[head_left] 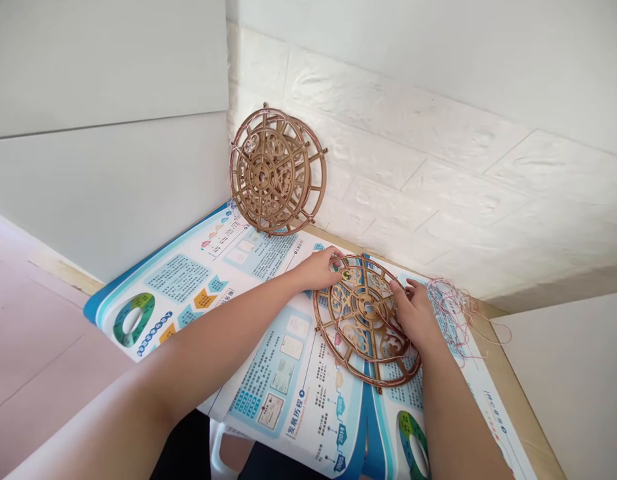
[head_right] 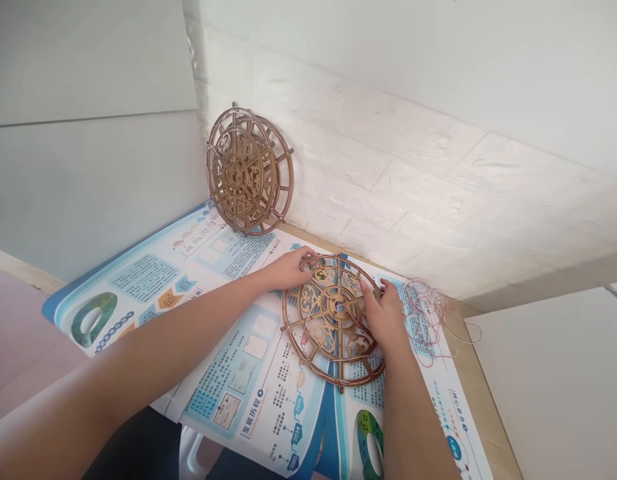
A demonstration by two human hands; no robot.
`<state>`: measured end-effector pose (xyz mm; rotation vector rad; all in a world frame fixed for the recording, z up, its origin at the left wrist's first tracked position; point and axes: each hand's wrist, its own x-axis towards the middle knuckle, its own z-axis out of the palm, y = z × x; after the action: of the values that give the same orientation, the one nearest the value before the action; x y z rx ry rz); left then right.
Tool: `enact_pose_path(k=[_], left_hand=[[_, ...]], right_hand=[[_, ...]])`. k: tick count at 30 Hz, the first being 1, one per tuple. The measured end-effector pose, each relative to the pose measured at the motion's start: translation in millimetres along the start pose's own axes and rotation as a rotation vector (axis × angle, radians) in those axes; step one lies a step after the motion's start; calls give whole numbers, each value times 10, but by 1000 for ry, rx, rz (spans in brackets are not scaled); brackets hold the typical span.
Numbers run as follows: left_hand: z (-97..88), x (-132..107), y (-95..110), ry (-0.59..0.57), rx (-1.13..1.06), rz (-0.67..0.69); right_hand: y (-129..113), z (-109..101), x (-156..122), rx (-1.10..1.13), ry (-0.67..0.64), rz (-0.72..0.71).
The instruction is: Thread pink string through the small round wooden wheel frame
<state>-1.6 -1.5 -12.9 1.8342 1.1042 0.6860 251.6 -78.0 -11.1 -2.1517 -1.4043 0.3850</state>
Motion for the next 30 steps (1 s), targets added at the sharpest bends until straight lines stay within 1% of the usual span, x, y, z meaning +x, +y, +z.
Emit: enact_pose_path(k=[5, 7, 10, 11, 12, 13, 15, 17, 19, 22, 26, 30], left_hand=[[3, -14, 0, -30, 1, -32], [22, -40, 23, 10, 51, -2], [19, -106, 121, 115, 274, 137], [-3, -134, 170, 132, 376, 163], [-39, -164, 222, 139, 478, 152], [-87, -195, 272, 150, 569, 96], [-211, -261, 348, 182, 708, -92], [-348, -320, 375, 210, 774, -256], [-469, -361, 357, 209, 783, -355], [-588, -376, 310, 174, 756, -405], [-639, -349, 301, 97, 724, -419], [-634, -335, 261, 116, 747, -405]], right_hand=[[24, 18, 15, -1, 7, -12], [27, 28, 25, -21, 10, -20], [16, 40, 38, -83, 19, -18], [10, 41, 41, -102, 19, -14], [4, 42, 43, -114, 18, -11], [-2, 41, 45, -122, 16, -8], [-10, 37, 47, -131, 13, -5], [-14, 34, 49, -142, 13, -5], [-17, 31, 51, -148, 12, -6], [-25, 26, 50, -145, 5, -8], [-37, 16, 33, -138, 6, -12], [-53, 4, -1, -123, 9, -19]])
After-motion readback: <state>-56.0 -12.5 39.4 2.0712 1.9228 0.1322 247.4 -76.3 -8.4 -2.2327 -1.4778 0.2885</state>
